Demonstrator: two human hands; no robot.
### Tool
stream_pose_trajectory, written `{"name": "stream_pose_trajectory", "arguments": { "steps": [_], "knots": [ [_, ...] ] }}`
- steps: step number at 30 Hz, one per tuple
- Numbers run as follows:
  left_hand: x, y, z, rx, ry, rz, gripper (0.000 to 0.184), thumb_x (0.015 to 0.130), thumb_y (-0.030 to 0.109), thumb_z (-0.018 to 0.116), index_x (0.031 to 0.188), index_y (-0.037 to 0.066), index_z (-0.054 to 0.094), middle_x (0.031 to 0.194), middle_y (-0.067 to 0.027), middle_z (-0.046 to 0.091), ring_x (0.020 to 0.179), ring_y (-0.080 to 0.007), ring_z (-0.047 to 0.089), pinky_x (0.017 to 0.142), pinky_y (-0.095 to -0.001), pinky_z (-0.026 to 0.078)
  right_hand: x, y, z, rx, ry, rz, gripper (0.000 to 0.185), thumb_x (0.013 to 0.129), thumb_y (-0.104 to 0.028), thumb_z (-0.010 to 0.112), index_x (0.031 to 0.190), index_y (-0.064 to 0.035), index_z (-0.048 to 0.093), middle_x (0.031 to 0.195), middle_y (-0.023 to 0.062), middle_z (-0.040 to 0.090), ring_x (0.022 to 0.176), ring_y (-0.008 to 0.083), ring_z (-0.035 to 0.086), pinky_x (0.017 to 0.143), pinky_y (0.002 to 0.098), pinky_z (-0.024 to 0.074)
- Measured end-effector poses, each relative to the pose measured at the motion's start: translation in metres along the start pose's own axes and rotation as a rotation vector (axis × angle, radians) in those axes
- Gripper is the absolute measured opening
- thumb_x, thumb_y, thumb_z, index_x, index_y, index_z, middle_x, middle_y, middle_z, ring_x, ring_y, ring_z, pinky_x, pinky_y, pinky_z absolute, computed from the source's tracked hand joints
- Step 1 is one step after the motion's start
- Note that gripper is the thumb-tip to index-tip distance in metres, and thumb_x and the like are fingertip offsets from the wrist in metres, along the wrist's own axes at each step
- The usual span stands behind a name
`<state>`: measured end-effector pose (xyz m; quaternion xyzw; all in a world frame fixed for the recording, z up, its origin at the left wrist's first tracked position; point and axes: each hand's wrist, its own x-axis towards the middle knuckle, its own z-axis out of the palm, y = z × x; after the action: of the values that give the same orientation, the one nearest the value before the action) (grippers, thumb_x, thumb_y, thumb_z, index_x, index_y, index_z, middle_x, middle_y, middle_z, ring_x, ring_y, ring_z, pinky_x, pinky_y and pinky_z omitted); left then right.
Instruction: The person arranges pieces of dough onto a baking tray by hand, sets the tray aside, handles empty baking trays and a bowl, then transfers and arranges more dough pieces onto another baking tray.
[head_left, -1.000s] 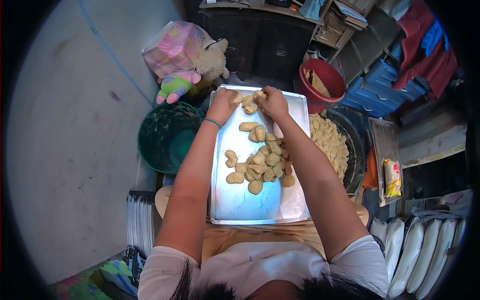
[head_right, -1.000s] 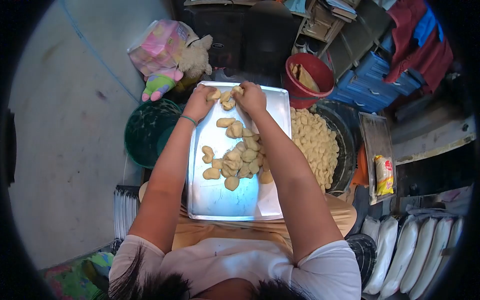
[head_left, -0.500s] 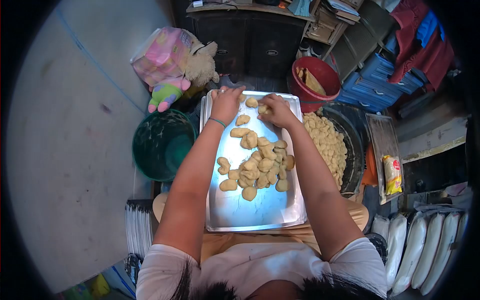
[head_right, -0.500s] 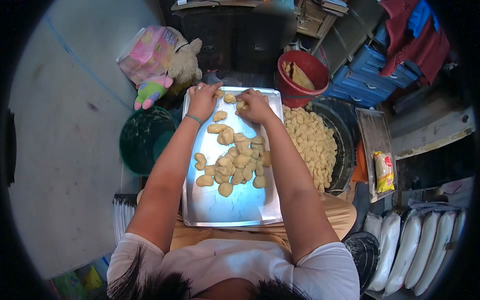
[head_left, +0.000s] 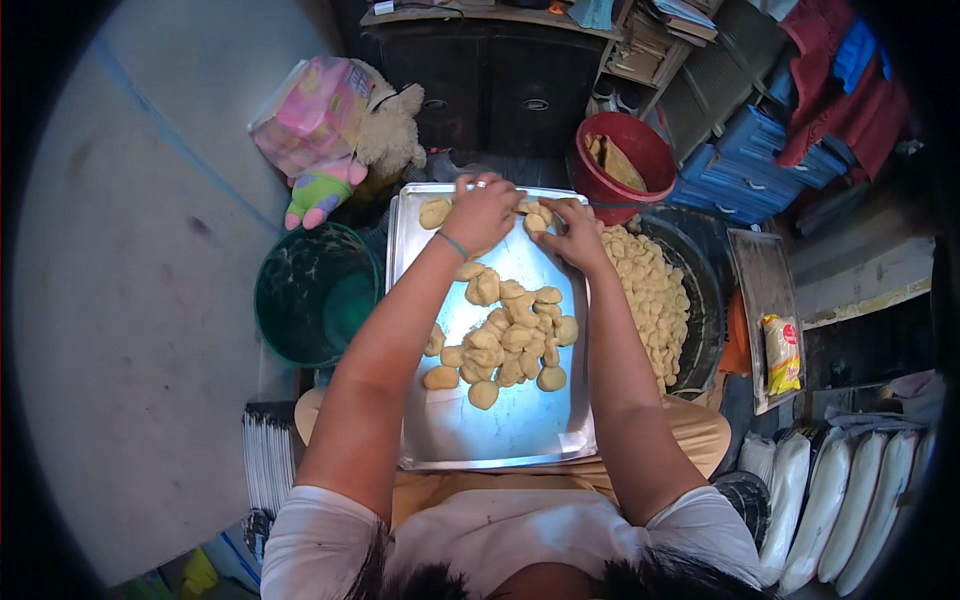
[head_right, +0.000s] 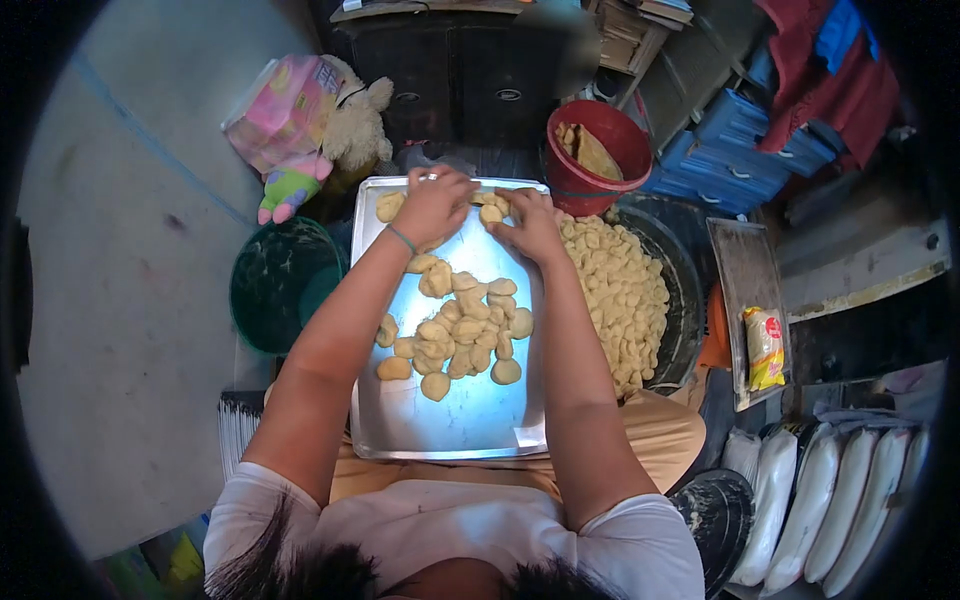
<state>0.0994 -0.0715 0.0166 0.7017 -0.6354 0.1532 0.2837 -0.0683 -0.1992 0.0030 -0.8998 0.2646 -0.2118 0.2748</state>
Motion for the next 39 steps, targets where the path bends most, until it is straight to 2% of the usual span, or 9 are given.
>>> {"name": "stream_pose_trajectory", "arguments": {
  "steps": [2,8,12,14,19,22,26,32,39],
  "knots": [
    [0.005,0.008,0.006,0.022,-0.087,0.031,0.018,0.084,0.02,0.06,0.097,0.016,0.071,0.095,-0.0042,0.065,0.106,-0.0237,0.055,0.096,-0.0458,0.029,0.006,0.012,0.01,0.23,0.059,0.025,0.066,0.064,-0.029,0.078,0.127,-0.0202,0.061,0.118,0.0058,0.061,0.111,0.0286,0.053,0.096,0.0431,0.0354],
    [0.014,0.002,0.025,0.183,-0.189,-0.068,0.021,0.087,0.018,0.057,0.103,0.015,0.071,0.098,-0.0045,0.064,0.104,-0.0251,0.056,0.096,-0.0479,0.03,0.006,0.017,0.011,0.064,0.14,0.035,0.059,0.067,-0.018,0.071,0.125,-0.0165,0.06,0.114,0.0109,0.064,0.109,0.0283,0.056,0.096,0.0421,0.0369],
    [-0.001,0.015,0.009,0.053,0.071,-0.125,0.021,0.086,0.019,0.059,0.103,0.013,0.07,0.098,-0.0069,0.063,0.102,-0.0274,0.056,0.094,-0.0454,0.032,0.002,0.025,0.018,0.292,0.212,0.107,0.057,0.069,-0.017,0.068,0.126,-0.014,0.057,0.117,0.0101,0.062,0.112,0.0289,0.054,0.096,0.043,0.0354],
    [-0.015,0.026,-0.02,0.008,0.08,-0.218,0.021,0.085,0.019,0.06,0.102,0.011,0.07,0.099,-0.008,0.063,0.1,-0.0288,0.056,0.092,-0.0438,0.036,-0.004,0.012,0.01,0.126,0.156,0.061,0.055,0.07,-0.016,0.067,0.124,-0.0126,0.056,0.117,0.0102,0.061,0.113,0.029,0.053,0.098,0.0432,0.0342],
    [-0.076,0.021,-0.045,-0.188,-0.208,-0.255,0.017,0.082,0.015,0.063,0.096,0.007,0.068,0.098,-0.0112,0.062,0.096,-0.0322,0.056,0.086,-0.0426,0.044,-0.009,0.004,0.011,-0.026,0.13,0.021,0.051,0.071,-0.013,0.066,0.12,-0.0107,0.054,0.116,0.0124,0.059,0.111,0.0299,0.051,0.097,0.0434,0.035],
    [-0.087,0.012,-0.054,-0.31,-0.192,-0.261,0.018,0.081,0.012,0.062,0.097,0.008,0.067,0.098,-0.0116,0.062,0.1,-0.0337,0.056,0.087,-0.0429,0.044,-0.013,0.007,0.02,0.25,0.423,-0.006,0.05,0.068,-0.006,0.067,0.116,-0.0087,0.054,0.11,0.0103,0.059,0.111,0.0313,0.05,0.095,0.0432,0.0386],
    [-0.071,-0.006,-0.055,-0.02,-0.055,-0.307,0.034,0.079,0.016,0.067,0.112,0.01,0.063,0.113,-0.0119,0.058,0.112,-0.0332,0.051,0.091,-0.0459,0.042,-0.031,0.008,0.01,0.019,0.188,-0.014,0.036,0.066,0.003,0.064,0.101,-0.0058,0.06,0.106,0.012,0.058,0.102,0.0331,0.056,0.087,0.0411,0.0461],
    [-0.045,-0.024,-0.068,0.181,-0.113,-0.512,0.066,0.067,0.028,0.08,0.127,0.012,0.057,0.122,-0.0151,0.055,0.118,-0.0345,0.049,0.094,-0.046,0.041,-0.052,-0.021,0.007,0.283,-0.128,-0.131,0.034,0.067,0.002,0.064,0.099,-0.0092,0.063,0.109,0.0116,0.058,0.101,0.0313,0.059,0.085,0.0397,0.0492],
    [-0.057,-0.072,-0.044,-0.039,-0.041,-0.436,0.036,0.077,0.008,0.069,0.113,0.005,0.065,0.108,-0.0167,0.062,0.099,-0.0364,0.06,0.088,-0.0399,0.049,-0.024,-0.047,0.018,0.092,-0.252,0.065,0.023,0.075,-0.003,0.062,0.097,-0.0104,0.064,0.1,0.0151,0.065,0.095,0.0341,0.062,0.082,0.0411,0.0491]
  ]
}}
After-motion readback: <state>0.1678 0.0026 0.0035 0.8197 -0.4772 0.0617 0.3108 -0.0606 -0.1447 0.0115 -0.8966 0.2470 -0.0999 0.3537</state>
